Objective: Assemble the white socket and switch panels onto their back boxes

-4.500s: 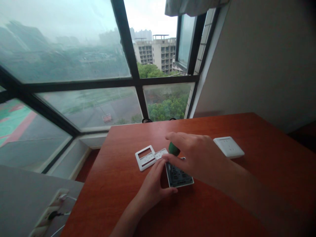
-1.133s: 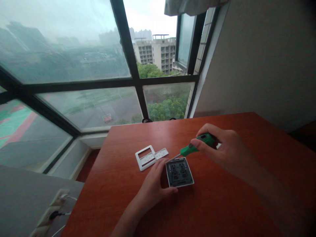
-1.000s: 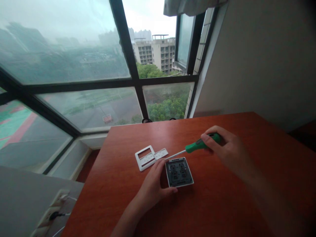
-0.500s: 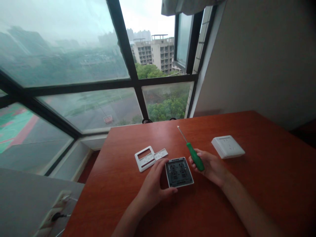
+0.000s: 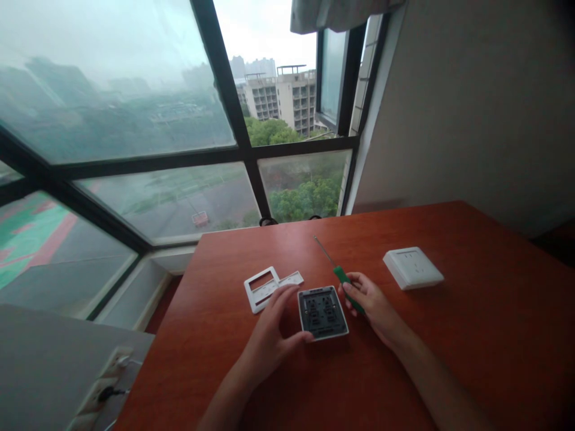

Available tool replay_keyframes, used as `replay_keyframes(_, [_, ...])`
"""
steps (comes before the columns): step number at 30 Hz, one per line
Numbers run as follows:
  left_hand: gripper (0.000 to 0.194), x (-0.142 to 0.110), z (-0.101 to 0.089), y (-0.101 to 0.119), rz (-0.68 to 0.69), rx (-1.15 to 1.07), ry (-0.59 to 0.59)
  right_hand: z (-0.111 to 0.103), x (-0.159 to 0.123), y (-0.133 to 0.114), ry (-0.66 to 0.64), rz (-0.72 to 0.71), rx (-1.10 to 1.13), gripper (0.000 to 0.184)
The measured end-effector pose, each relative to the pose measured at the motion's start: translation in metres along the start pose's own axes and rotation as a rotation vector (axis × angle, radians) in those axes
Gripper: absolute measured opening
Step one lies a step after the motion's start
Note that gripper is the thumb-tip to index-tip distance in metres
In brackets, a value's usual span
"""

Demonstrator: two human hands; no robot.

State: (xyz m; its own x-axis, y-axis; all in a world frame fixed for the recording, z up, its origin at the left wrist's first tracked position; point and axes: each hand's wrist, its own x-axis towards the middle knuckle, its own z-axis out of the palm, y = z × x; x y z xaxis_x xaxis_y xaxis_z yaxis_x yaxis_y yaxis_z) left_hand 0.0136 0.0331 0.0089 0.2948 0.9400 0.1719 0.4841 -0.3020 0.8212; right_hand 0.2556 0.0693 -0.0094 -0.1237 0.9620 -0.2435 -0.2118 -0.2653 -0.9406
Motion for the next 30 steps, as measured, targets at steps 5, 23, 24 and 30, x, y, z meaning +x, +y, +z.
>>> replay_keyframes(5, [0.035, 0.024, -0.02, -0.003, -0.093, 0.308, 0.157, 0.0, 0.001, -0.001, -0.014, 0.008, 0.008, 0.04])
replay_keyframes(23, [0.016, 0.068, -0.013, 0.007, -0.078, 0.907, -0.166, 0.0, -0.001, -0.006, -0.034, 0.01, 0.034, 0.03])
replay_keyframes(24, [0.015, 0.068, -0.012, 0.005, -0.075, 0.903, -0.157, 0.0, 0.0, -0.006, -0.036, 0.009, 0.036, 0.029])
replay_keyframes(30, [0.017, 0.074, -0.012, -0.007, -0.042, 0.813, -0.103, 0.0, 0.0, -0.005, -0.041, 0.0, 0.05, 0.027])
